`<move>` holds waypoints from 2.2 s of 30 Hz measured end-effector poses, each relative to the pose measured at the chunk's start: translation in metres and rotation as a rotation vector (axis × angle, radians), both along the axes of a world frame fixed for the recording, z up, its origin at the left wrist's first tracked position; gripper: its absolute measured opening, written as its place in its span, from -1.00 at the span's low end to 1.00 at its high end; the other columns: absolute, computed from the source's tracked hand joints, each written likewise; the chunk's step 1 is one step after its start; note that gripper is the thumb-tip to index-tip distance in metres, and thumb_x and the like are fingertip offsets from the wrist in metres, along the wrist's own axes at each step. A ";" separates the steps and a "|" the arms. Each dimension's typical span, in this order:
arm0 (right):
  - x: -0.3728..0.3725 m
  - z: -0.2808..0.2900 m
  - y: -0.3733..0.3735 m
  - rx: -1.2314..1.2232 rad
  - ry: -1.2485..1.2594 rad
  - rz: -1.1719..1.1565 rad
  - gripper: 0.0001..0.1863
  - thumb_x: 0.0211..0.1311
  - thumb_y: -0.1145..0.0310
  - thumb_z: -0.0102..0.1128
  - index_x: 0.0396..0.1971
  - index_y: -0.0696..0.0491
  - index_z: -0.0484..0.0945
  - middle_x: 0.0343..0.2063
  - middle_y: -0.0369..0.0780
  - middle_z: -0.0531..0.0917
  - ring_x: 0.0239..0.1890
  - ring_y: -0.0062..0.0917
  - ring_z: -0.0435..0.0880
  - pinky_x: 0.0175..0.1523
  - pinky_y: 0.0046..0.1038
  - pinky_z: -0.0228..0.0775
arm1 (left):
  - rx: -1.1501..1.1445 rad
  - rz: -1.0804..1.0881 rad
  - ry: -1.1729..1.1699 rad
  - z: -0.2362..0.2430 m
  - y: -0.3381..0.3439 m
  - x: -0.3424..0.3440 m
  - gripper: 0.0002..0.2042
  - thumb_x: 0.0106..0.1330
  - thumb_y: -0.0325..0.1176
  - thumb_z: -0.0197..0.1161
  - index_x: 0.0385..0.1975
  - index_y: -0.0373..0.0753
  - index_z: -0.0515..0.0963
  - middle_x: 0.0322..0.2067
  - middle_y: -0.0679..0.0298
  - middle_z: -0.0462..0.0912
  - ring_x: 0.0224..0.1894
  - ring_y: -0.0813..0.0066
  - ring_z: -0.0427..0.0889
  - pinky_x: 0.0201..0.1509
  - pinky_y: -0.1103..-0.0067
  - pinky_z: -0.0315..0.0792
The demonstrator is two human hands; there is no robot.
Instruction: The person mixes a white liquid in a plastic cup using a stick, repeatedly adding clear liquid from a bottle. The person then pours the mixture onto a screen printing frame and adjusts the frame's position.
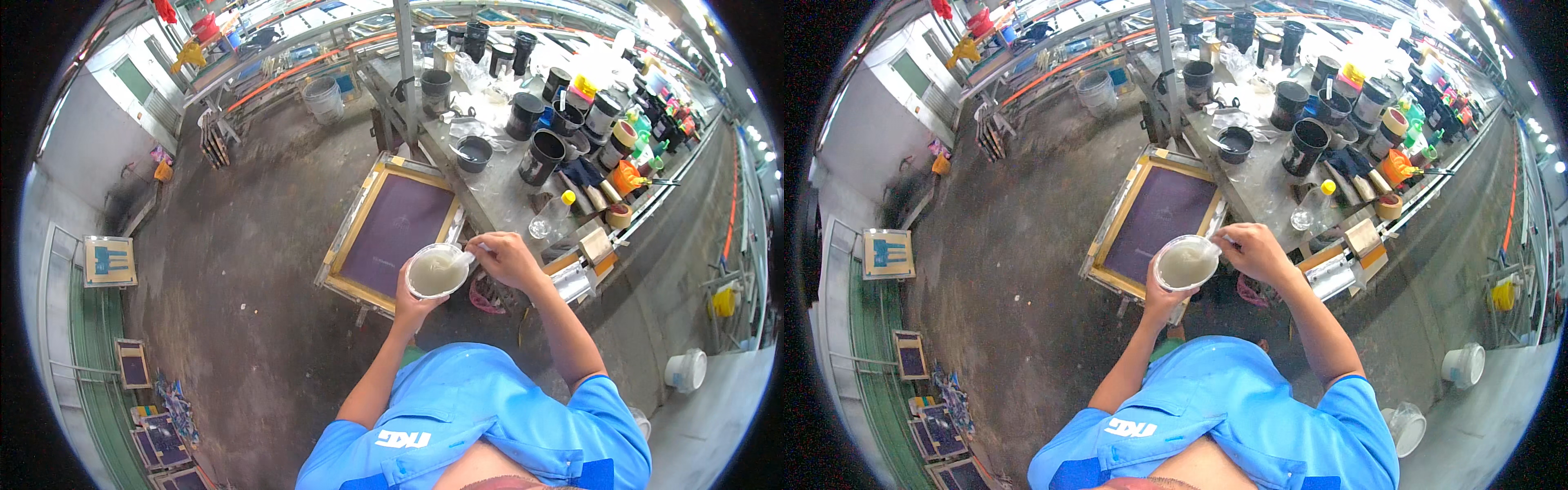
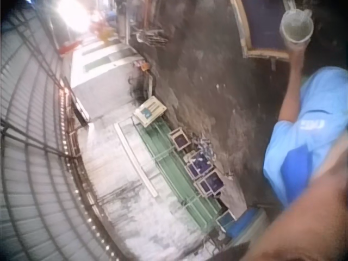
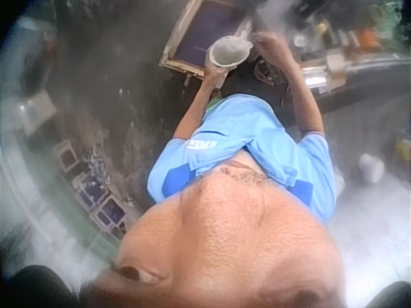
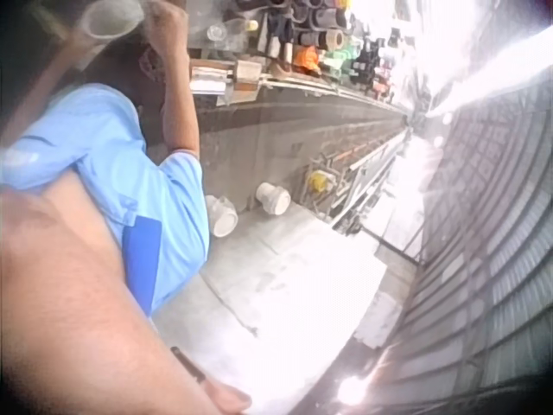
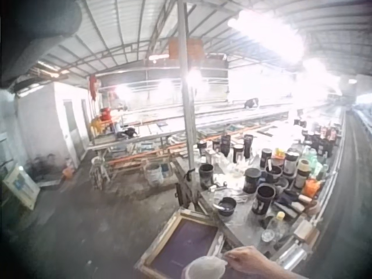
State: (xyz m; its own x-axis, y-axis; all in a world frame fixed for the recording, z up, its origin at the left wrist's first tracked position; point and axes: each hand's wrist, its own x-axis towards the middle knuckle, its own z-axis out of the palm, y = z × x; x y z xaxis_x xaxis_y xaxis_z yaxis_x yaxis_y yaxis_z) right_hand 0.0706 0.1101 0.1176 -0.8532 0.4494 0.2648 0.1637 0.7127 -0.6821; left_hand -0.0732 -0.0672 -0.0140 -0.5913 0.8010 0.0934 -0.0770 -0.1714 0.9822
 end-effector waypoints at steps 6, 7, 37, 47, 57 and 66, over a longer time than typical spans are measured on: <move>-0.006 -0.015 -0.014 -0.060 0.115 0.018 -0.84 0.32 0.40 0.32 -0.19 0.12 0.75 -0.30 -0.06 0.78 -0.27 -0.20 0.79 -0.14 -0.27 0.62 | -0.038 -0.057 0.040 -0.009 0.000 0.001 0.00 -0.09 -0.44 0.71 0.40 -0.25 0.22 0.28 0.19 0.43 0.36 0.33 0.44 0.49 0.35 0.32; -0.006 -0.014 -0.010 -0.010 0.122 -0.012 -0.85 0.32 0.41 0.33 -0.18 0.11 0.75 -0.32 -0.07 0.78 -0.27 -0.23 0.79 -0.16 -0.29 0.62 | -0.043 -0.057 0.052 -0.007 -0.002 0.001 0.00 -0.09 -0.44 0.71 0.40 -0.25 0.22 0.28 0.19 0.43 0.36 0.33 0.44 0.49 0.35 0.32; 0.000 -0.022 -0.011 -0.089 -0.064 -0.007 -0.81 0.36 0.50 0.30 -0.08 0.17 0.73 -0.24 -0.09 0.79 -0.30 -0.43 0.78 -0.17 -0.39 0.62 | -0.050 -0.084 -0.102 -0.011 -0.005 -0.002 0.00 -0.12 -0.59 0.66 0.41 -0.20 0.24 0.29 0.24 0.43 0.37 0.35 0.43 0.49 0.37 0.32; 0.004 -0.025 -0.014 -0.052 -0.057 0.011 -0.85 0.35 0.47 0.29 -0.15 0.16 0.74 -0.23 -0.06 0.79 -0.26 -0.28 0.81 -0.13 -0.37 0.62 | -0.068 -0.088 -0.165 -0.019 -0.008 0.001 0.04 -0.14 -0.62 0.65 0.44 -0.19 0.20 0.29 0.24 0.43 0.38 0.37 0.42 0.50 0.38 0.32; 0.007 -0.029 -0.025 -0.014 -0.004 0.045 -0.87 0.35 0.44 0.33 -0.19 0.16 0.74 -0.35 -0.09 0.78 -0.36 -0.34 0.77 -0.21 -0.36 0.57 | -0.067 -0.065 0.008 -0.031 -0.009 -0.001 0.02 -0.12 -0.54 0.68 0.43 -0.23 0.21 0.31 0.22 0.41 0.39 0.33 0.41 0.50 0.36 0.30; 0.009 -0.035 -0.018 0.064 0.038 -0.043 -0.86 0.34 0.45 0.30 -0.19 0.14 0.74 -0.38 -0.07 0.77 -0.36 -0.22 0.76 -0.20 -0.33 0.58 | -0.104 -0.038 -0.035 -0.021 -0.007 0.001 -0.01 -0.13 -0.66 0.63 0.41 -0.19 0.24 0.28 0.21 0.44 0.33 0.30 0.47 0.42 0.35 0.45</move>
State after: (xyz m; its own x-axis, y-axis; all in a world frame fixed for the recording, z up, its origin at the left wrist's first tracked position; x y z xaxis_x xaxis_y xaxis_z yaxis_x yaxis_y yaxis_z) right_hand 0.0795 0.0922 0.0829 -0.8221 0.4665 0.3264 0.1699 0.7481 -0.6414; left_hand -0.0723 -0.0740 -0.0345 -0.5616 0.8273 -0.0121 -0.1163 -0.0645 0.9911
